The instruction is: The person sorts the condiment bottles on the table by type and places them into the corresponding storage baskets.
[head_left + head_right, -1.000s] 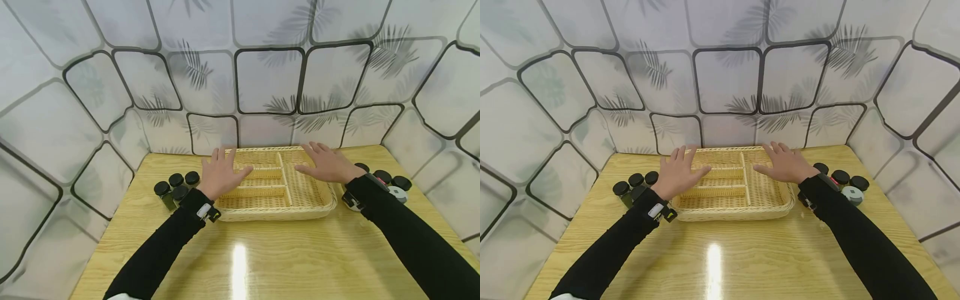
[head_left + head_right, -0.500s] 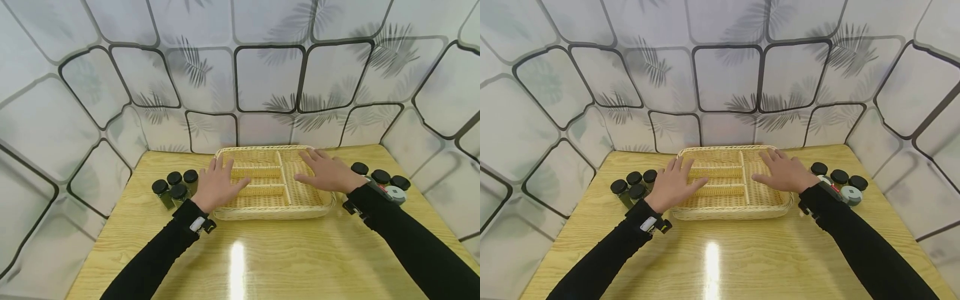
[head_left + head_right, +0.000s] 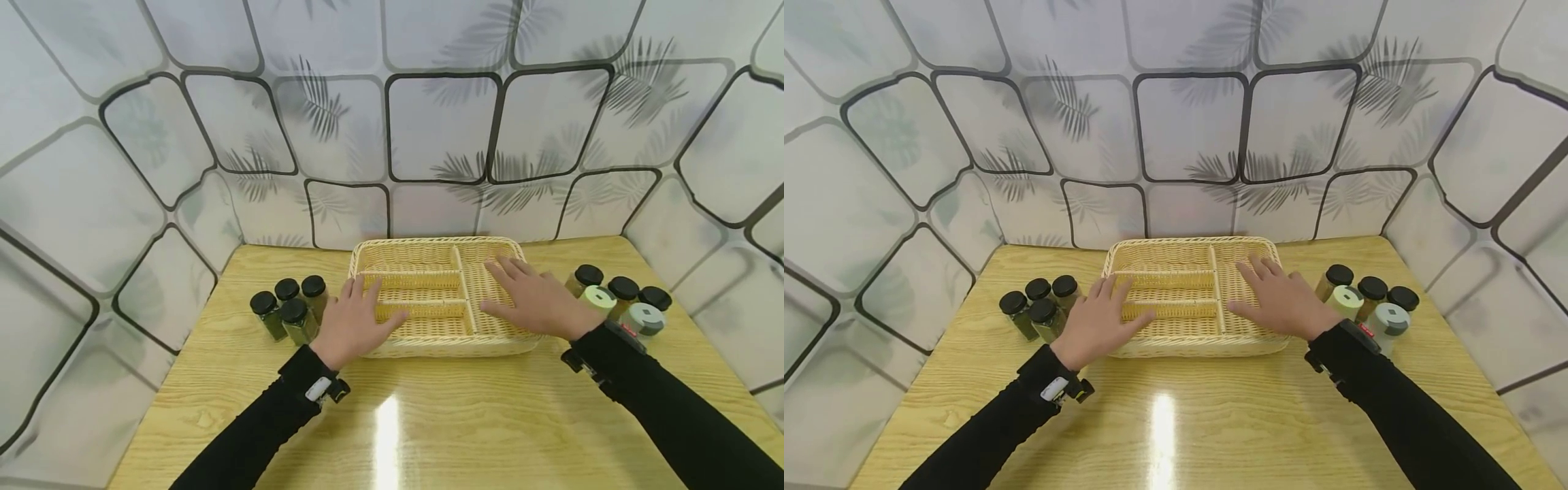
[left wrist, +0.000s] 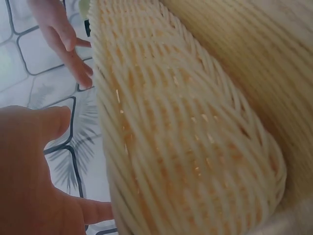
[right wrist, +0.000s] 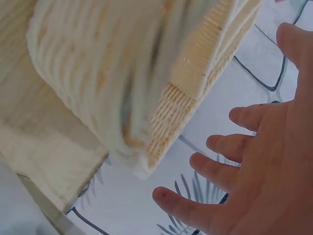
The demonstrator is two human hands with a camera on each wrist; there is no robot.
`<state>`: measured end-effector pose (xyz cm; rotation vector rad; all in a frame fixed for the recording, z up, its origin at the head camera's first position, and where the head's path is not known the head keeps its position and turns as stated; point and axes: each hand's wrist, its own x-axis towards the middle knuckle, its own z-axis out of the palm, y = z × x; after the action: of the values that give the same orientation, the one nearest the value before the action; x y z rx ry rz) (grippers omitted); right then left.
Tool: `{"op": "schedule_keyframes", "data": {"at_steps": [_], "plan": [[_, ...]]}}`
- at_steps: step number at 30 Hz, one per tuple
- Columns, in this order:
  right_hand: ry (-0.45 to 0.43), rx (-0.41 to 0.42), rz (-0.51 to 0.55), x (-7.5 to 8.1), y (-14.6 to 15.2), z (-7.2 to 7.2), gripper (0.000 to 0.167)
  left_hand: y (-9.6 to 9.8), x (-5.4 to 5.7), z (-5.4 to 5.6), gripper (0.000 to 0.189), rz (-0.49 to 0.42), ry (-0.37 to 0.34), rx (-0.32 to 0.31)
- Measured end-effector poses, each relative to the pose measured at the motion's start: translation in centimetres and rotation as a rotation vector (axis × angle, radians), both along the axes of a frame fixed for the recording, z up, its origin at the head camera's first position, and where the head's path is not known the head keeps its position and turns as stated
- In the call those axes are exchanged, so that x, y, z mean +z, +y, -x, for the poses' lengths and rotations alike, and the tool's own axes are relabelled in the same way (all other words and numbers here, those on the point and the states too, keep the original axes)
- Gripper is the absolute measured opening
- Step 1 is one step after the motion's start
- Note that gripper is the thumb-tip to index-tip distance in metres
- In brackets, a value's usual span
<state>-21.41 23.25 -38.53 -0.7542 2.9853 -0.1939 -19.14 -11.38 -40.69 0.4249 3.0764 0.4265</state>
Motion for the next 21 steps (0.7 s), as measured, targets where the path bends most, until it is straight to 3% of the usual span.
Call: {"op": "schedule_keyframes", "data": {"at_steps": [9, 21], "plan": [[0.133, -0.023, -0.052, -1.4, 0.1, -0.3, 0.074, -0.2, -0.9, -0.5, 0.093, -0.037, 0.031, -0.012], [0.164, -0.118, 0.009, -3.6, 0.6, -1.0, 0.065, -0.4, -2.7, -0.7, 0.086, -0.117, 0.062, -0.026]]}}
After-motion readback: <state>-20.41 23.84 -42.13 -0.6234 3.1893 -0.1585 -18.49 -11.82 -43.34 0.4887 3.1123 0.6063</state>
